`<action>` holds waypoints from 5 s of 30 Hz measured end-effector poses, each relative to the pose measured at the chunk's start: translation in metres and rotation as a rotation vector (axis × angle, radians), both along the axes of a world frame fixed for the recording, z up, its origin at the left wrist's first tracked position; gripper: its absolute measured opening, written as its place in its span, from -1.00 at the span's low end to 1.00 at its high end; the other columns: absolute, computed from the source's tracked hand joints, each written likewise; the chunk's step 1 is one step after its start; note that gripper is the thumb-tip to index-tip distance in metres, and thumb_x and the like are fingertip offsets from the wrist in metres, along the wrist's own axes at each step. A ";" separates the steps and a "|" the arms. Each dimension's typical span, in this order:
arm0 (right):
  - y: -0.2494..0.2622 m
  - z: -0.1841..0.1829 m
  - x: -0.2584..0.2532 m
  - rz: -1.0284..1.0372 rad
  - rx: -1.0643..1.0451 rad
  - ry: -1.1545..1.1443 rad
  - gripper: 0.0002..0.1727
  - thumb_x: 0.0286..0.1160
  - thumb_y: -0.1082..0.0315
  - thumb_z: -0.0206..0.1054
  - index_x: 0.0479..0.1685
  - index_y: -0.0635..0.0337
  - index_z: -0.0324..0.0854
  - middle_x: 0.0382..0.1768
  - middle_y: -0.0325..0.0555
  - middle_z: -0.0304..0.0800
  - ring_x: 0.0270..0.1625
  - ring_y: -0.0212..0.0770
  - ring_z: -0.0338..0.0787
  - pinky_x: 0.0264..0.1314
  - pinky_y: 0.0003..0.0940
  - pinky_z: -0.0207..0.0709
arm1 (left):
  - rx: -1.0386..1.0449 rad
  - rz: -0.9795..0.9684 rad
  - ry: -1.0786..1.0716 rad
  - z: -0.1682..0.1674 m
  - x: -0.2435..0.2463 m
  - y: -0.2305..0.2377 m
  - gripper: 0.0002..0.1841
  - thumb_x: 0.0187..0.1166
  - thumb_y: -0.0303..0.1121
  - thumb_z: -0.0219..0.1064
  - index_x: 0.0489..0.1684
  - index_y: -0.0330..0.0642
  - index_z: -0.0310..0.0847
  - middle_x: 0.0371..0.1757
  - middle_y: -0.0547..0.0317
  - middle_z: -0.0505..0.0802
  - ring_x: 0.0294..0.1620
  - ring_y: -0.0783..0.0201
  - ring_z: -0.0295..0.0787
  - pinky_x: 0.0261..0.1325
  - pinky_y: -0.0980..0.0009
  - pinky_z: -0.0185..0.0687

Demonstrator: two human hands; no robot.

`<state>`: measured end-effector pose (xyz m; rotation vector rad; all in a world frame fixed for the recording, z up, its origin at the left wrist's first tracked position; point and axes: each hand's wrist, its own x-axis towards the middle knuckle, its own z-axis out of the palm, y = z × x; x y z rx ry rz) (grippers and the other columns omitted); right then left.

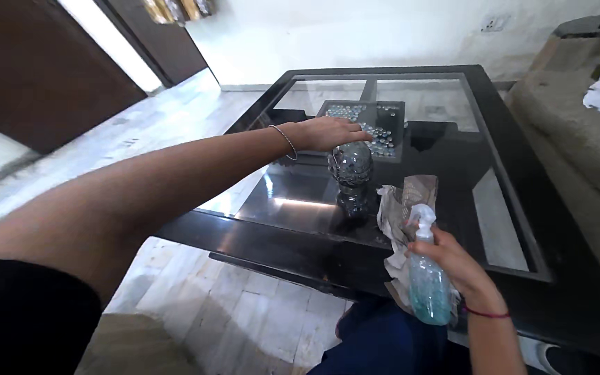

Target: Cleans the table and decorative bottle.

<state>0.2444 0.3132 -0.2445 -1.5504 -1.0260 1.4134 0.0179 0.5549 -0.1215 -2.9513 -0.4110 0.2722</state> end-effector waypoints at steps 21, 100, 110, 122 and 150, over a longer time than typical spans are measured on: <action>0.117 0.053 -0.063 0.162 0.067 -0.266 -0.68 0.55 0.44 0.34 0.26 0.27 0.65 -0.25 0.00 0.74 -0.35 -0.24 0.67 -0.23 -0.32 0.58 | 0.044 1.087 -0.773 -0.227 -0.264 -0.154 -0.33 0.67 -0.06 0.10 0.64 -0.39 0.43 0.67 -0.40 0.49 0.75 -0.50 0.22 0.69 -0.50 -0.15; 0.088 0.020 -0.067 -0.170 0.093 0.224 -0.73 0.65 0.51 0.04 0.19 0.19 0.54 -0.19 -0.10 0.81 -0.28 -0.24 0.85 -0.21 -0.37 0.78 | 0.149 1.067 -0.876 -0.239 -0.259 -0.156 -0.35 0.67 -0.11 -0.25 0.27 -0.36 0.72 0.41 -0.34 0.74 0.51 -0.43 0.57 0.43 -0.43 0.28; 0.099 0.065 -0.090 -0.046 0.143 -0.104 -0.67 0.55 0.59 0.24 0.27 0.28 0.54 -0.21 -0.03 0.74 -0.33 -0.22 0.79 -0.22 -0.31 0.74 | 0.148 1.059 -0.888 -0.240 -0.258 -0.156 -0.37 0.64 -0.13 -0.23 0.25 -0.34 0.74 0.40 -0.31 0.75 0.50 -0.40 0.59 0.41 -0.41 0.30; 0.120 0.091 -0.109 0.124 0.072 -0.525 -0.70 0.49 0.47 0.43 0.17 0.30 0.62 -0.23 0.08 0.74 -0.29 -0.10 0.73 -0.18 -0.12 0.64 | 0.096 1.073 -0.898 -0.239 -0.258 -0.157 -0.40 0.60 -0.18 -0.17 0.27 -0.35 0.72 0.42 -0.33 0.73 0.53 -0.40 0.56 0.47 -0.37 0.29; 0.107 0.078 -0.086 0.124 0.077 -0.626 -0.70 0.50 0.48 0.44 0.17 0.34 0.62 -0.17 0.15 0.74 -0.22 -0.04 0.72 -0.12 -0.04 0.60 | 0.118 1.047 -0.917 -0.242 -0.259 -0.156 -0.38 0.61 -0.15 -0.20 0.24 -0.36 0.74 0.41 -0.33 0.74 0.52 -0.40 0.57 0.43 -0.38 0.31</action>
